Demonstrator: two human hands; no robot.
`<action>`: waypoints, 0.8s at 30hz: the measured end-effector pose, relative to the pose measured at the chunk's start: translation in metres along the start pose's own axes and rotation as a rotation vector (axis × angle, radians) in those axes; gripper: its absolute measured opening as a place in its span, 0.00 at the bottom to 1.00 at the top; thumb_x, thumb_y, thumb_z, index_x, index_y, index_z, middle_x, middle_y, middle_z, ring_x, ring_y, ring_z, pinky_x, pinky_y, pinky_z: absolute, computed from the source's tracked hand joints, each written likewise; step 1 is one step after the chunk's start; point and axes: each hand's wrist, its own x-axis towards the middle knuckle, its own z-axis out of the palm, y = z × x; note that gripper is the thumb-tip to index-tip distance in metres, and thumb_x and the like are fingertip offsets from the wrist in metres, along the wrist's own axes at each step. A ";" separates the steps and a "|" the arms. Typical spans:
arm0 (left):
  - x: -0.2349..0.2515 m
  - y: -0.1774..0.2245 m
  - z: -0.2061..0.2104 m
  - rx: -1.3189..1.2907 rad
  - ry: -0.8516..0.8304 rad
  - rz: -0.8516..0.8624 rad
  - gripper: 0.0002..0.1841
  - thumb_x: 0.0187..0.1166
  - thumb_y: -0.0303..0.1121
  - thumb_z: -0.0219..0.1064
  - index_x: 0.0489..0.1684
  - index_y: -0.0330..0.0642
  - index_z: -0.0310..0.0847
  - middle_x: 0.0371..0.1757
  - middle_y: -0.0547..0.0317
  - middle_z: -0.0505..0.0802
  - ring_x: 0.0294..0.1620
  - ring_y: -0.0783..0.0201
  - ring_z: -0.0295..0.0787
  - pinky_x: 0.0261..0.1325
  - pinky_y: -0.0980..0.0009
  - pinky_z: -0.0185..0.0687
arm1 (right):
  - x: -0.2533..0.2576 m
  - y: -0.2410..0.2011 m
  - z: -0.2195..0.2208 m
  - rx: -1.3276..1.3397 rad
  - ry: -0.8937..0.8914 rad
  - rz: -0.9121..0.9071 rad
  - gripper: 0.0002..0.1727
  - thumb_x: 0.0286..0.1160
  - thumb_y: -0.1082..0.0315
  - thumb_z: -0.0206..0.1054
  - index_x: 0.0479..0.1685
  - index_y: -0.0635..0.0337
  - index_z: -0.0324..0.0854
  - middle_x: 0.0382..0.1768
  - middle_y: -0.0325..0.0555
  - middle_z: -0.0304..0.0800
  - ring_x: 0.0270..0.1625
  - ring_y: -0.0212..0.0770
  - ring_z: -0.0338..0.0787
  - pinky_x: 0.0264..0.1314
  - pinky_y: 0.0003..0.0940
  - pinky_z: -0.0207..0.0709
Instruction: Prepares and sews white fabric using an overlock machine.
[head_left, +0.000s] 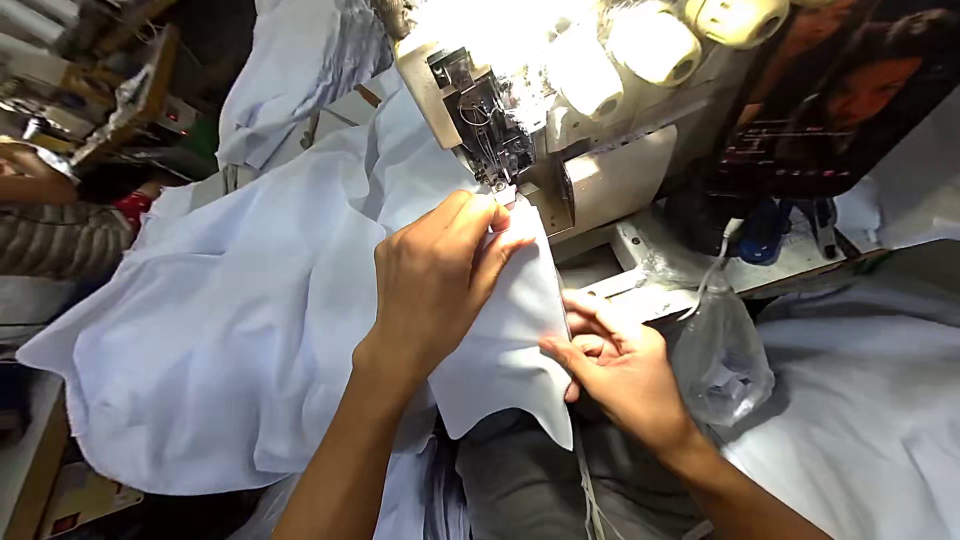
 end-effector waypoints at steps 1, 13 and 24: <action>0.000 -0.001 0.000 -0.019 0.001 -0.009 0.11 0.82 0.39 0.66 0.37 0.40 0.86 0.31 0.59 0.86 0.29 0.65 0.81 0.29 0.69 0.69 | 0.000 0.001 -0.002 0.005 -0.011 -0.008 0.17 0.64 0.74 0.80 0.51 0.72 0.87 0.34 0.38 0.96 0.20 0.21 0.87 0.18 0.17 0.83; -0.002 0.004 -0.003 -0.259 0.062 -0.183 0.05 0.75 0.30 0.73 0.37 0.39 0.92 0.38 0.64 0.90 0.40 0.81 0.84 0.42 0.88 0.77 | -0.017 0.005 -0.014 0.128 -0.080 -0.067 0.04 0.66 0.68 0.80 0.32 0.58 0.93 0.28 0.30 0.93 0.24 0.19 0.89 0.26 0.14 0.86; -0.017 0.018 0.007 -0.047 0.086 -0.113 0.11 0.82 0.38 0.69 0.48 0.43 0.94 0.64 0.49 0.93 0.77 0.52 0.82 0.83 0.47 0.70 | -0.006 -0.024 -0.045 -0.116 -0.286 -0.126 0.09 0.77 0.69 0.74 0.31 0.66 0.87 0.27 0.39 0.91 0.31 0.18 0.88 0.36 0.12 0.82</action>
